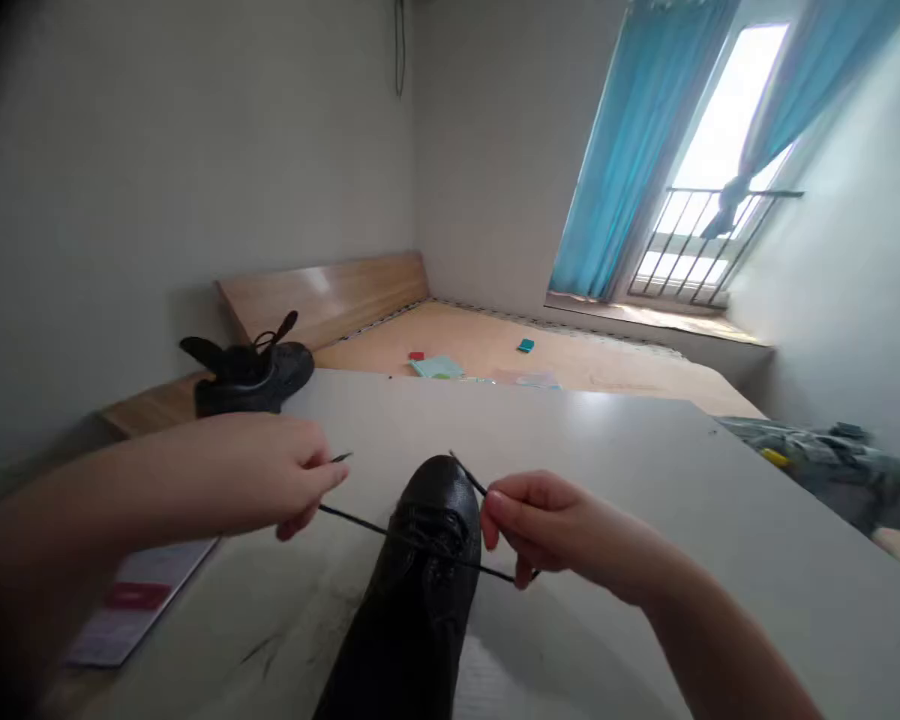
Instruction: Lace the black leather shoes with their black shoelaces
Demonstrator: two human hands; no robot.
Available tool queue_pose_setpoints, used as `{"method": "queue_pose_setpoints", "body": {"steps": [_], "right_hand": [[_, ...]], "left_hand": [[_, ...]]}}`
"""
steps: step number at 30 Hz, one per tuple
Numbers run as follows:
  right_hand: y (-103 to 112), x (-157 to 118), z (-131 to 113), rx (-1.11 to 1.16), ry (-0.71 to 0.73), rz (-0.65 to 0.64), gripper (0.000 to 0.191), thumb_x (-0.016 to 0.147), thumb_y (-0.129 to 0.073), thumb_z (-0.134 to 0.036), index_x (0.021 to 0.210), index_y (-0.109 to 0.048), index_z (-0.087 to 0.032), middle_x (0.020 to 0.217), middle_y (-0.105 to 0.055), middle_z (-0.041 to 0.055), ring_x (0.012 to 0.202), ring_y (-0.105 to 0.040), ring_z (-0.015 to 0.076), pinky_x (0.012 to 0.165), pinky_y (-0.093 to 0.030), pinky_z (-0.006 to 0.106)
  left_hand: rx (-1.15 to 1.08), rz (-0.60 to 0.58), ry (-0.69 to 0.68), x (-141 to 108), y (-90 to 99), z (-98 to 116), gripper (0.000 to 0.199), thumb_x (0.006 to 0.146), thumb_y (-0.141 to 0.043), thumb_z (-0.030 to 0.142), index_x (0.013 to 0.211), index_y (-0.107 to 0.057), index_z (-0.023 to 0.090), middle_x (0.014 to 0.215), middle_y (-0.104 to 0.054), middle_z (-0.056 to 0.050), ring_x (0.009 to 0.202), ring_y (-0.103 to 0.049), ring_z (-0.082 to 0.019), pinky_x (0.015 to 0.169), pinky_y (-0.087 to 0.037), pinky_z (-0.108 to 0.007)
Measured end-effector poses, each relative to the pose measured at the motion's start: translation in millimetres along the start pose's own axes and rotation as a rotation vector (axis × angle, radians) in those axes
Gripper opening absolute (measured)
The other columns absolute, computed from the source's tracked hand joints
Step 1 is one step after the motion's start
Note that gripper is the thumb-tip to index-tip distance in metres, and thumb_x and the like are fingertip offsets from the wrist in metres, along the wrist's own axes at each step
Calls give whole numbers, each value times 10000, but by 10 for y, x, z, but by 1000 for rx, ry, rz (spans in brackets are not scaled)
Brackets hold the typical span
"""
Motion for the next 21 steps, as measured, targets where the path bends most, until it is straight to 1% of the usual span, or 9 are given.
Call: {"method": "queue_pose_setpoints", "body": {"steps": [3,5,7,8,10,12,15,18,21], "right_hand": [[255,20,38,-416,-54,371,490,951,-388,-649,1001,-606,-213,765,-507,21,693,-489,174,656,-462,326],[260,18,-58,-605,9,456,443,995,-340,-567,941,-604,-215,865,-568,52,796,-536,204,715,-440,351],[141,28,-178,-668,127,404,458,1020,-316,-520,816,-579,-206,885,-582,51,833,-552,203,781,-431,364],[55,31,-235,-651,191,343,456,1021,-343,-517,783,-575,-204,892,-580,44,846,-555,196,802,-433,356],[-108,22,-335,-586,296,229,384,991,-480,-500,769,-594,-208,930,-580,29,884,-561,179,827,-442,320],[-227,14,-404,-526,363,151,271,953,-592,-414,773,-613,-212,958,-585,13,882,-564,154,812,-448,277],[-267,24,-452,-464,411,138,203,948,-571,-254,755,-606,-207,891,-582,-7,788,-548,119,728,-441,239],[-193,49,-459,-447,427,212,207,920,-537,-192,717,-574,-196,795,-555,-11,720,-507,116,663,-415,238],[-108,86,-402,-417,360,271,223,906,-533,-232,688,-537,-186,697,-534,-12,650,-468,118,590,-376,245]], "left_hand": [[180,92,116,82,38,-42,370,860,-453,361,788,-743,145,791,-760,-185,724,-705,-360,587,-444,-389],[215,158,68,90,68,33,364,856,-491,342,996,-730,107,977,-757,-218,899,-698,-392,700,-476,-420],[153,225,-103,47,94,196,399,886,-498,365,1169,-675,147,1177,-718,-180,1072,-654,-364,839,-466,-421],[85,230,-210,8,88,285,386,913,-480,407,1166,-677,191,1192,-717,-136,1079,-649,-329,856,-457,-394],[-68,165,-380,-71,23,423,416,950,-423,524,1001,-728,246,1026,-759,-70,923,-675,-268,746,-446,-326],[-95,74,-437,-108,-85,485,429,918,-493,573,830,-747,239,826,-758,-56,743,-657,-237,607,-379,-292],[-48,30,-505,-117,-190,576,343,915,-567,460,738,-747,228,707,-732,-45,633,-606,-208,537,-292,-288],[-75,65,-561,-89,-181,671,307,934,-532,337,739,-745,232,698,-724,-29,598,-567,-186,530,-269,-289],[-130,146,-534,-41,-97,687,328,918,-488,302,711,-732,228,678,-711,-34,575,-534,-183,533,-267,-293]]}}
Point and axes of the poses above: each hand's wrist, its own x-axis towards the middle knuckle, its own y-axis out of the back of the hand, z = x × y, the point moved 8 cm from there along x, towards the middle knuckle
